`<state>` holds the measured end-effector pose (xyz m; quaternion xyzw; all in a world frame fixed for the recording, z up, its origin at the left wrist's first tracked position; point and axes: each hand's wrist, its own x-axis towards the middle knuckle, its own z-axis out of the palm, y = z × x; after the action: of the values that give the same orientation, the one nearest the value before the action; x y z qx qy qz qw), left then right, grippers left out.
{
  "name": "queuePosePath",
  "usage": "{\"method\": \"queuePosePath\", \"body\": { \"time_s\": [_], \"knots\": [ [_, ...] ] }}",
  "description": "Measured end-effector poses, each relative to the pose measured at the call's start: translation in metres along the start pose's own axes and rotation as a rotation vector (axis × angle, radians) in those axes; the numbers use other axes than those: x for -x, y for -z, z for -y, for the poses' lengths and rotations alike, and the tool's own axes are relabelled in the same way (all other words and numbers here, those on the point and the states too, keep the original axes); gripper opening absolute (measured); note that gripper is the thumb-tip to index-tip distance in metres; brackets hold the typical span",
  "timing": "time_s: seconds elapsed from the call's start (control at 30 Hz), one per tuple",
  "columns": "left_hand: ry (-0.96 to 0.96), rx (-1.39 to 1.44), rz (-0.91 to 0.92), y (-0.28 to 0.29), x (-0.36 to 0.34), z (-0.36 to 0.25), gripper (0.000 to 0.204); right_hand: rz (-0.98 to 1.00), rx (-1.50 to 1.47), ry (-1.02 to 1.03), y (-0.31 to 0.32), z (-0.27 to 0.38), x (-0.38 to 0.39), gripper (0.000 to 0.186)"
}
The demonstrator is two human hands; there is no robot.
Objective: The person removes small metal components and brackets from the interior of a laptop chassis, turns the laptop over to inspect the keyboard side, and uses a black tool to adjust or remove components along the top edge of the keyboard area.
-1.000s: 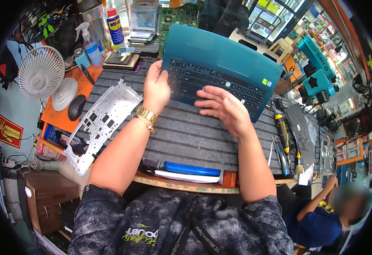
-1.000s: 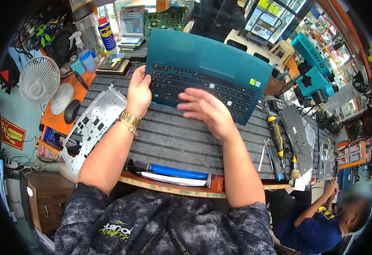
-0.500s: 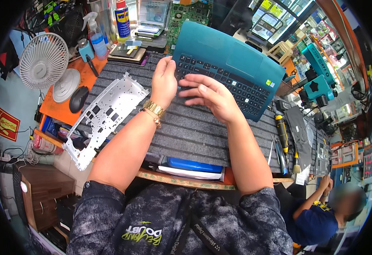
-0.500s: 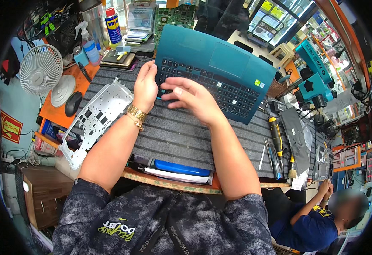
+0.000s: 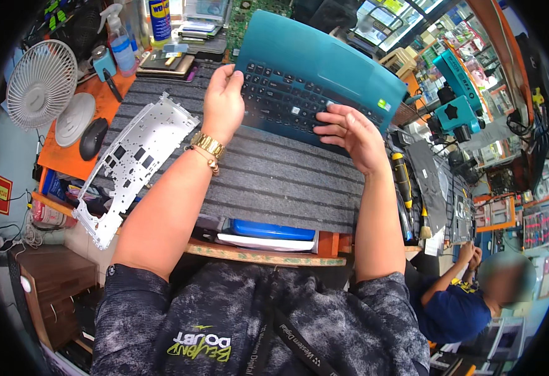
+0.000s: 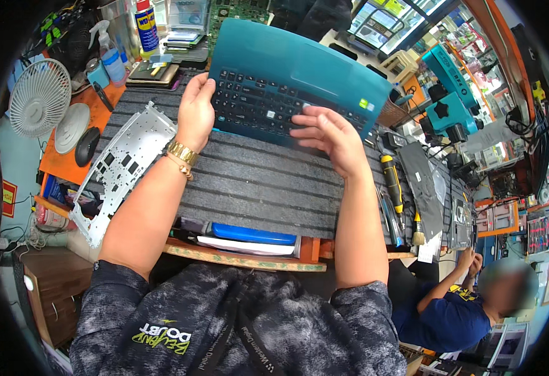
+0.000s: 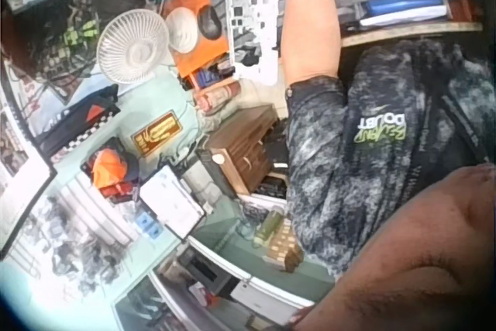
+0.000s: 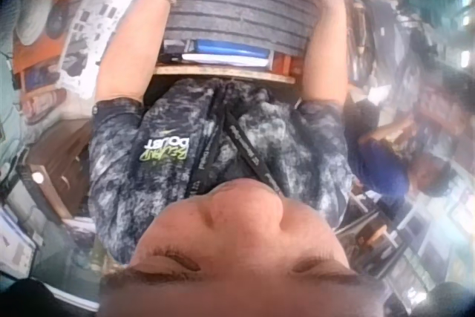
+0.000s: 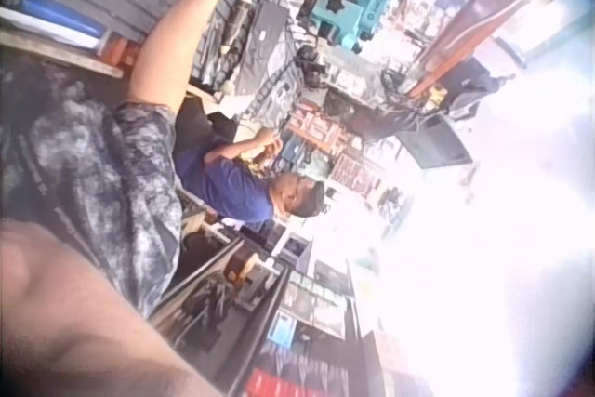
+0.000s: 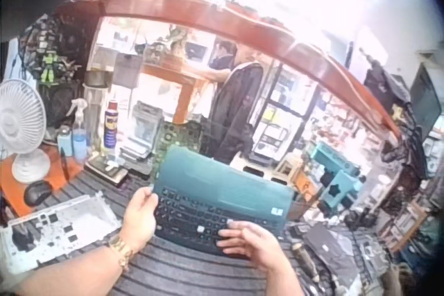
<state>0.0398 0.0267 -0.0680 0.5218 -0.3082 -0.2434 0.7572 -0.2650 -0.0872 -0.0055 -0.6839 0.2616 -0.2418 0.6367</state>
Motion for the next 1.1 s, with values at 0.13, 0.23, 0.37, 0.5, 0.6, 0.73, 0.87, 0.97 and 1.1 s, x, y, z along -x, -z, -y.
{"method": "queuePosePath", "body": {
  "time_s": [0.13, 0.23, 0.37, 0.5, 0.6, 0.73, 0.87, 0.97, 1.1],
  "knots": [
    [-0.038, 0.016, -0.071, -0.003, -0.005, 0.004, 0.032, 0.355, -0.396, 0.207, 0.022, -0.012, 0.020, 0.072],
    [-0.044, 0.014, -0.039, 0.001, -0.004, 0.006, 0.032, 0.081, -0.201, 0.107, 0.032, -0.013, 0.025, 0.070],
    [-0.048, -0.002, -0.058, 0.000, -0.003, 0.004, 0.032, 0.037, -0.264, 0.107, 0.039, -0.012, 0.031, 0.063],
    [-0.043, 0.014, -0.056, -0.002, -0.001, 0.003, 0.033, -0.046, -0.080, 0.041, 0.046, -0.011, 0.037, 0.068],
    [-0.028, -0.009, -0.057, 0.003, -0.003, 0.002, 0.033, 0.271, -0.391, 0.193, 0.055, -0.012, 0.039, 0.072],
    [-0.061, -0.024, -0.052, 0.001, -0.004, 0.003, 0.033, -0.097, -0.005, 0.035, 0.063, -0.016, 0.043, 0.077],
    [-0.053, -0.027, -0.068, 0.003, 0.000, -0.001, 0.033, 0.395, -0.549, 0.270, 0.065, -0.013, 0.048, 0.064],
    [-0.042, -0.035, -0.055, 0.000, 0.003, -0.007, 0.033, -0.132, -0.162, 0.055, 0.063, -0.012, 0.051, 0.064],
    [-0.045, -0.030, -0.075, 0.000, 0.005, -0.011, 0.032, 0.107, -0.506, 0.222, 0.064, -0.018, 0.056, 0.059]
  ]
}}
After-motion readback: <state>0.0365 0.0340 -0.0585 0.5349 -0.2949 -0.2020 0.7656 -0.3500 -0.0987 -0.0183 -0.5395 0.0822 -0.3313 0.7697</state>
